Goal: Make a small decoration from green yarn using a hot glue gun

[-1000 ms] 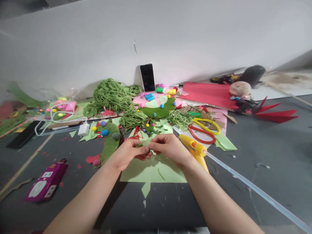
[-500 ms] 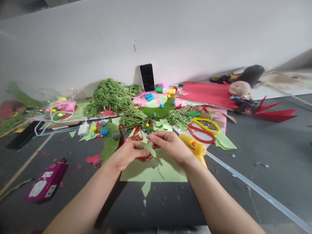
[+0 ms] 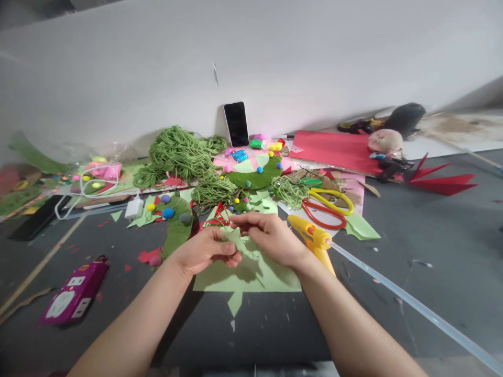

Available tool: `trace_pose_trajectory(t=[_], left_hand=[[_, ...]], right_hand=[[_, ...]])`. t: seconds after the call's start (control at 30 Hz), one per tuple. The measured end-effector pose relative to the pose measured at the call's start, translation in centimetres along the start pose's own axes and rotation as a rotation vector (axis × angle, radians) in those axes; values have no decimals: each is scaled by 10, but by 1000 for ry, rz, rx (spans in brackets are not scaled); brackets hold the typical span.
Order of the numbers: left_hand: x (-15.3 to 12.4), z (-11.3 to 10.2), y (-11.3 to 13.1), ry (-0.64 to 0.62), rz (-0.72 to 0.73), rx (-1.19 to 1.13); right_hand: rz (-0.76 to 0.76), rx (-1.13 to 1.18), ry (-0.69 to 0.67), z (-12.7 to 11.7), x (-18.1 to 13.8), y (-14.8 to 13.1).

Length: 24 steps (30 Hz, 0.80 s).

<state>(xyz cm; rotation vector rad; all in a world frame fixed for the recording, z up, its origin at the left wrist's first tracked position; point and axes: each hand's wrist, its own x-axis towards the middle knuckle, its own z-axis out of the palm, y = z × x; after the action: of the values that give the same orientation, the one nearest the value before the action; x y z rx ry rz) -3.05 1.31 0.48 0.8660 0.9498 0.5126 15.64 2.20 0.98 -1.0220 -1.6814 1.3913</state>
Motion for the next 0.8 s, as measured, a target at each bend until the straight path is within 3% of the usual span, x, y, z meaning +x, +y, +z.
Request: trace_pose_trajectory(t=[0.13,0.33,0.6,0.8], left_hand=[[0,-2,1,6,-3,-28],[3,4,2,220,67,14],[6,8,-3,383,210,160],[9,9,-8,457,257,264]], right_hand=[[-107,-164,36,2,-1,2],[-126,-396,137,1,0,2],[43,-307,59,-2,-1,-3],[19,-332,126,2,-1,0]])
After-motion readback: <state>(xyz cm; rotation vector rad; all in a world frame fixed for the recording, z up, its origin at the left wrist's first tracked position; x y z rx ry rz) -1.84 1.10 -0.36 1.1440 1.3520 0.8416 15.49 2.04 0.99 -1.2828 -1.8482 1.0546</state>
